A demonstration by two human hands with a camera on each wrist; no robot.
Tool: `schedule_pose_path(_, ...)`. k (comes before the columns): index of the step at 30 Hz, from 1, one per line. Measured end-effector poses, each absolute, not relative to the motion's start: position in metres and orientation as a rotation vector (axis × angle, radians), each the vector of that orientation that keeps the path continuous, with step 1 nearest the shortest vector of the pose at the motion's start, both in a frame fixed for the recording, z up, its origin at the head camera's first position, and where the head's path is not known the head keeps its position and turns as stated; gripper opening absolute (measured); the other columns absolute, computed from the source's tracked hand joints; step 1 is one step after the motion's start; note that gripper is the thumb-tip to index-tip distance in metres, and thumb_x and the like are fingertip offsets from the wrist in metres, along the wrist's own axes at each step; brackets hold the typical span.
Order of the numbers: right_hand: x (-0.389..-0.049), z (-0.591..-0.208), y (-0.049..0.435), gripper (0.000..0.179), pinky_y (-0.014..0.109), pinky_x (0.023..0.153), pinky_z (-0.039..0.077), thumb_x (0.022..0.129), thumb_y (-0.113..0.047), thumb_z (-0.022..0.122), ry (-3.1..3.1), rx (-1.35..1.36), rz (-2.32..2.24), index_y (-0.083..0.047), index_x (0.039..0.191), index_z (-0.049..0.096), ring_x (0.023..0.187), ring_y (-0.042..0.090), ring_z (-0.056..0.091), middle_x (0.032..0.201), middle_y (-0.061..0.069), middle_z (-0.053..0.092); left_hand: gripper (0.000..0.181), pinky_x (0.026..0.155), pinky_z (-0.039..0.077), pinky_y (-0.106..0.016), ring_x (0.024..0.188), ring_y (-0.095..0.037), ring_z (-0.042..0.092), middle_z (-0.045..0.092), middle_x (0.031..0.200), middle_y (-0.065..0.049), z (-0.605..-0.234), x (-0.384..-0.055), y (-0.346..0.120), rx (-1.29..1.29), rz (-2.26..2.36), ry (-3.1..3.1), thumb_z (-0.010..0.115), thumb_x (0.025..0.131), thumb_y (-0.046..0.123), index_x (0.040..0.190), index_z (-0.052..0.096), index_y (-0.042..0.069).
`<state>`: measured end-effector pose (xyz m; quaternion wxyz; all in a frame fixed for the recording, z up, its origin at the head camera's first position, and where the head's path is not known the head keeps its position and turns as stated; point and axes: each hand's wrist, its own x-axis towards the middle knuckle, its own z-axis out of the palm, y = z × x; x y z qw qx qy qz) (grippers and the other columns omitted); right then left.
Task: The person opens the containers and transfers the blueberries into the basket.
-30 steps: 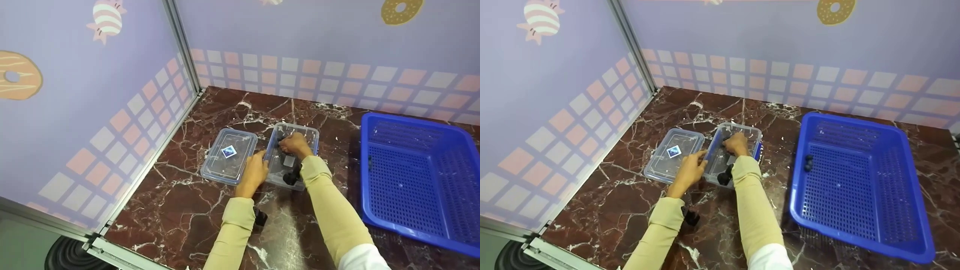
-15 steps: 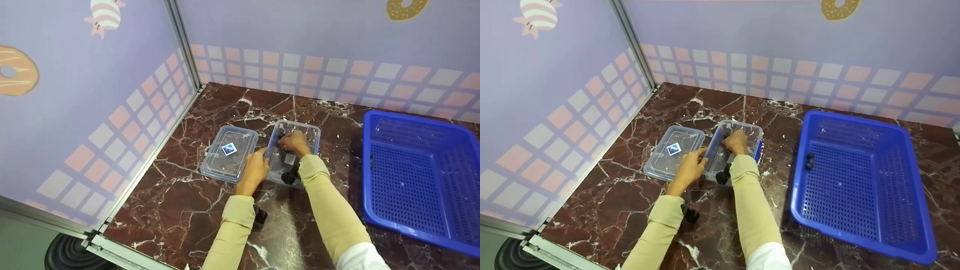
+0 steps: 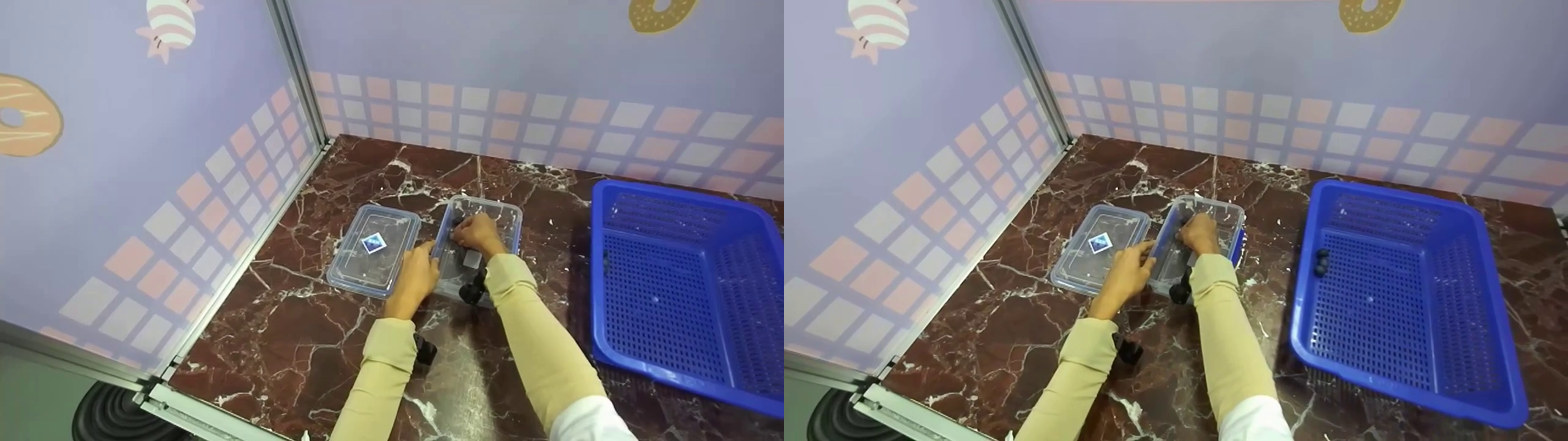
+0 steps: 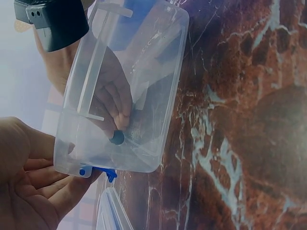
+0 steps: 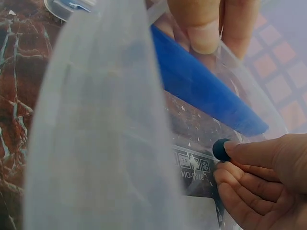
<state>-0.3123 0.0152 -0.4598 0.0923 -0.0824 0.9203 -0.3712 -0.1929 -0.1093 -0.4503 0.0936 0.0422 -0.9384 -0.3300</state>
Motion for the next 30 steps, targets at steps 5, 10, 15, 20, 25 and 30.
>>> schedule_pose_path(5,-0.31,-0.461,0.019,0.018,0.022,0.06,0.043,0.079,-0.013,0.068,2.736,-0.265,-1.087,0.004,0.082,0.073,0.071,0.022,0.058,0.051,-0.01,0.051,0.035,0.094,0.049,-0.04,0.109,-0.032,0.064,0.068,0.115,-0.017,-0.451,-0.192,-0.107,0.134,-0.98,-2.781,0.06,0.09,0.005,0.124,0.061,0.0)
schedule_pose_path(10,-0.308,-0.461,0.024,0.022,0.029,0.072,0.05,0.079,-0.016,0.07,2.731,-0.261,-1.091,0.004,0.087,0.074,0.079,0.026,0.062,0.061,-0.002,0.062,0.034,0.093,0.05,-0.041,0.107,-0.033,0.064,0.068,0.114,-0.018,-0.451,-0.192,-0.104,0.103,-0.986,-2.77,0.06,0.089,0.004,0.123,0.062,-0.001)
schedule_pose_path(15,-0.308,-0.455,0.03,0.021,0.026,0.069,0.049,0.08,-0.015,0.071,2.703,-0.234,-1.156,0.003,0.09,0.075,0.08,0.024,0.062,0.072,0.004,0.069,0.034,0.092,0.05,-0.042,0.106,-0.034,0.065,0.068,0.113,-0.02,-0.453,-0.193,-0.105,0.082,-1.001,-2.76,0.06,0.089,0.003,0.122,0.061,-0.003)
schedule_pose_path(20,-0.31,-0.445,0.035,0.022,0.018,0.057,0.042,0.081,-0.017,0.072,2.691,-0.244,-1.198,0.003,0.091,0.075,0.063,0.012,0.056,0.061,-0.005,0.063,0.034,0.092,0.05,-0.042,0.106,-0.035,0.065,0.068,0.112,-0.021,-0.452,-0.193,-0.108,0.099,-0.994,-2.742,0.06,0.088,0.002,0.121,0.062,-0.003)
schedule_pose_path(25,-0.313,-0.434,0.043,0.023,0.014,0.049,0.04,0.083,-0.013,0.07,2.641,-0.261,-1.264,0.007,0.095,0.072,0.051,0.001,0.049,0.06,-0.005,0.062,0.034,0.093,0.05,-0.043,0.106,-0.035,0.064,0.068,0.112,-0.021,-0.451,-0.193,-0.109,0.088,-1.016,-2.736,0.06,0.088,0.002,0.122,0.061,-0.004)
schedule_pose_path(30,-0.313,-0.421,0.055,0.024,0.014,0.049,0.044,0.085,-0.017,0.07,2.667,-0.259,-1.26,0.003,0.098,0.073,0.05,0.0,0.054,0.067,0.001,0.069,0.035,0.094,0.05,-0.042,0.108,-0.034,0.064,0.068,0.114,-0.021,-0.45,-0.193,-0.108,0.104,-1.005,-2.751,0.06,0.089,0.003,0.123,0.061,-0.003)
